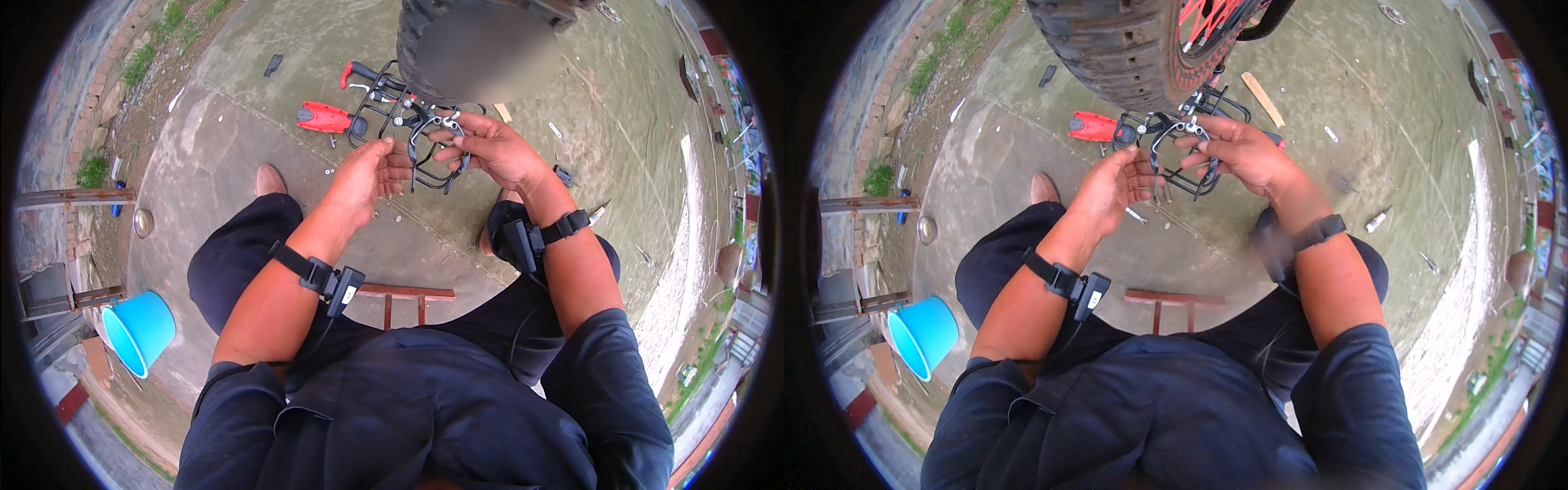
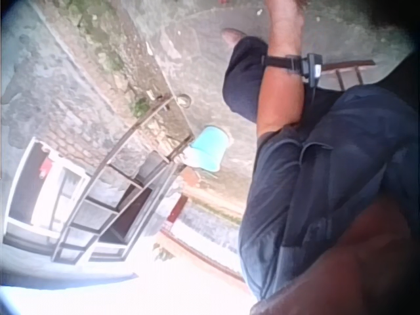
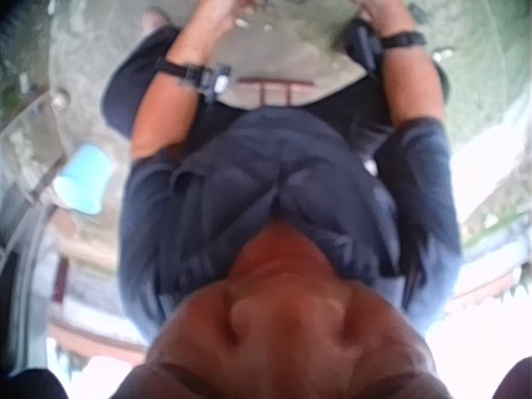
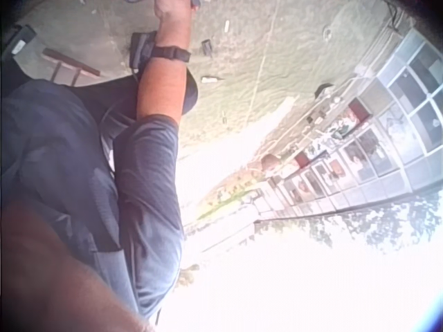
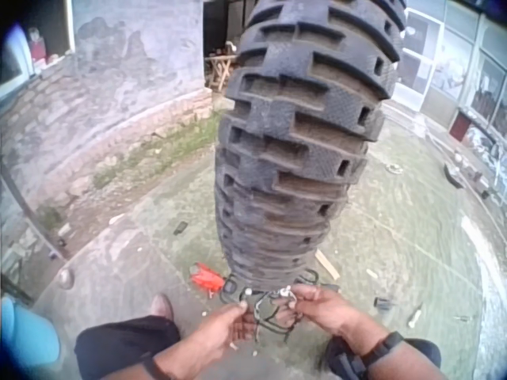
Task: The person disassembles and reassembles a bicycle brake caliper using a wrench, handling the springs and metal components by hand while seated.
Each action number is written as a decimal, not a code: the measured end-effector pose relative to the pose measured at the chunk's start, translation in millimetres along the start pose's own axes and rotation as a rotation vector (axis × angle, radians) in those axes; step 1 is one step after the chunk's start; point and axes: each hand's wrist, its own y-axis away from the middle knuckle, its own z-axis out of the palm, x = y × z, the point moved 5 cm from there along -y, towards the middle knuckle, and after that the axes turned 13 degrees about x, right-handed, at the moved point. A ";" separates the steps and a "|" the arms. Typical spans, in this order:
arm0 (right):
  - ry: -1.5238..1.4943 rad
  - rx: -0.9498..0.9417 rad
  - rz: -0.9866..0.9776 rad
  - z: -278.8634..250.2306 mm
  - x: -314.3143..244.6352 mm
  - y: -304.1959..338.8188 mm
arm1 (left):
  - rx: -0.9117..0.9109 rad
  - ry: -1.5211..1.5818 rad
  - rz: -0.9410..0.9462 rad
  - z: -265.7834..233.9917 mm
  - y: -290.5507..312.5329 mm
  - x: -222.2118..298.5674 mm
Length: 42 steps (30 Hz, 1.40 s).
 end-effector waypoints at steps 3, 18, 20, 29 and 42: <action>0.086 0.042 -0.013 1.7 -0.8 -1.0 | -0.005 -0.144 0.138 15.5 18.2 11.9; -0.013 0.058 0.057 1.1 4.5 -3.2 | 0.021 -0.256 0.248 14.9 13.0 8.9; -0.023 0.060 0.067 -0.2 5.9 -4.0 | 0.016 -0.264 0.245 14.2 11.4 6.8; 0.029 0.098 0.152 -8.1 13.7 -2.0 | 0.013 -0.236 0.229 12.8 8.4 4.0; 0.238 0.002 0.107 -1.1 13.7 5.9 | 0.098 -0.267 0.253 10.5 -0.4 1.3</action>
